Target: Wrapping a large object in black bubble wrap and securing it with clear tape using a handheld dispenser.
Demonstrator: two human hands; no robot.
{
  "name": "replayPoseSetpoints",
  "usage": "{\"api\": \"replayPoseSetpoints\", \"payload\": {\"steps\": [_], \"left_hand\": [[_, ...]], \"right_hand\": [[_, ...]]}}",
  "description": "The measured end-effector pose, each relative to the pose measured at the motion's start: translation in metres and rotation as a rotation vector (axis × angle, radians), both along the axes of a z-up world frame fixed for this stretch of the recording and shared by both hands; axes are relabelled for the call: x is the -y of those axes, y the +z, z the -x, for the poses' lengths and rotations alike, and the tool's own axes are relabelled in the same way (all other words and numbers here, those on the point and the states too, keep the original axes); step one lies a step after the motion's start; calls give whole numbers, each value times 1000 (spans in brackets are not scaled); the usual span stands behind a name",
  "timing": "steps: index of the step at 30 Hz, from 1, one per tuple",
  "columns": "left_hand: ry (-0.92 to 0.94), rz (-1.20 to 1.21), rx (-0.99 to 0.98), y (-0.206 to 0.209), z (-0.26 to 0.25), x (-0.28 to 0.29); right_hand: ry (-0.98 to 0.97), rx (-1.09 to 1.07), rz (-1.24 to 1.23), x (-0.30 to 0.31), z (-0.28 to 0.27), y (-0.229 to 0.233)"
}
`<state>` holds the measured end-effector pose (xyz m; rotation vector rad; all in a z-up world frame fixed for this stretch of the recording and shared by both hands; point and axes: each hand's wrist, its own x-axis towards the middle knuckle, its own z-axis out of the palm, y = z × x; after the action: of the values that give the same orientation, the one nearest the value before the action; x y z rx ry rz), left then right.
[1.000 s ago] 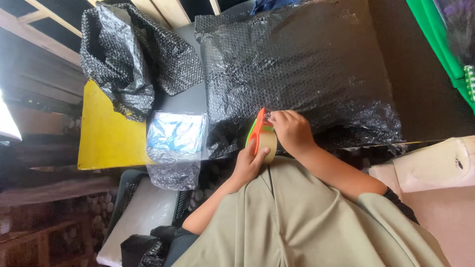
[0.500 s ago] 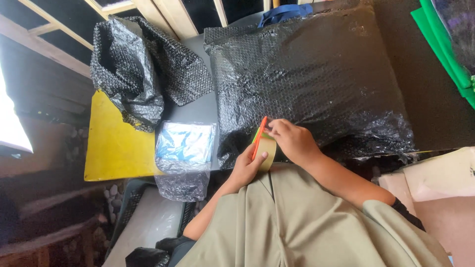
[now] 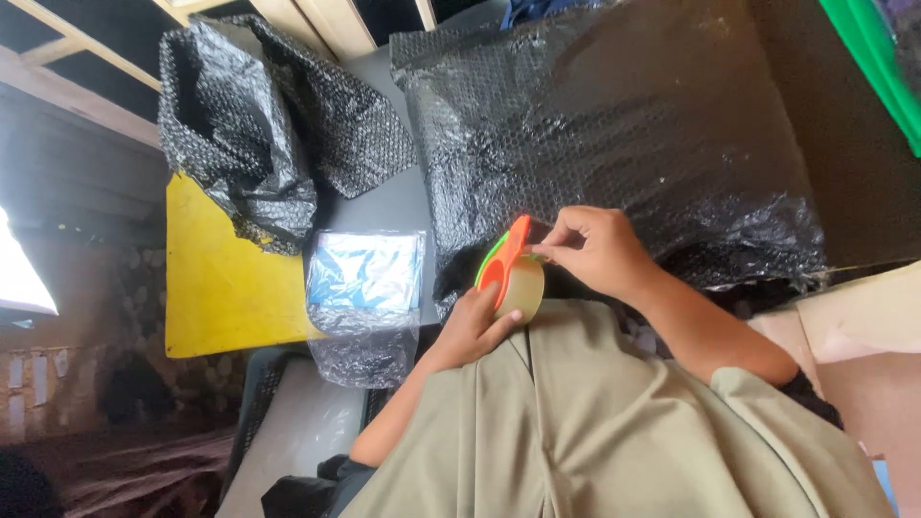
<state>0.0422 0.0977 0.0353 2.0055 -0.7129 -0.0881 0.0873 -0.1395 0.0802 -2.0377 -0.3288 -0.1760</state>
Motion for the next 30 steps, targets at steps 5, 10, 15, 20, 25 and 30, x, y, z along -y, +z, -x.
{"api": "replayPoseSetpoints", "payload": {"steps": [5,10,15,20,25,30], "left_hand": [[-2,102,-51,-17,-1,-14],[26,216,-217,-48,-8,-39],[-87,502,-200,-54,-1,-35],[-112,397,-254,-32,-3,-36],[-162,354,-250,-27,-3,-37],[-104,435,-231,-45,-1,-35]], "right_hand": [[13,68,-5,12,10,36],[-79,148,12,39,4,61],[-95,-156,-238,52,-31,16],[-134,-195,-280,56,-54,-17],[-120,-223,-256,58,-67,-31],[-90,-305,-368,50,-77,-42]]}}
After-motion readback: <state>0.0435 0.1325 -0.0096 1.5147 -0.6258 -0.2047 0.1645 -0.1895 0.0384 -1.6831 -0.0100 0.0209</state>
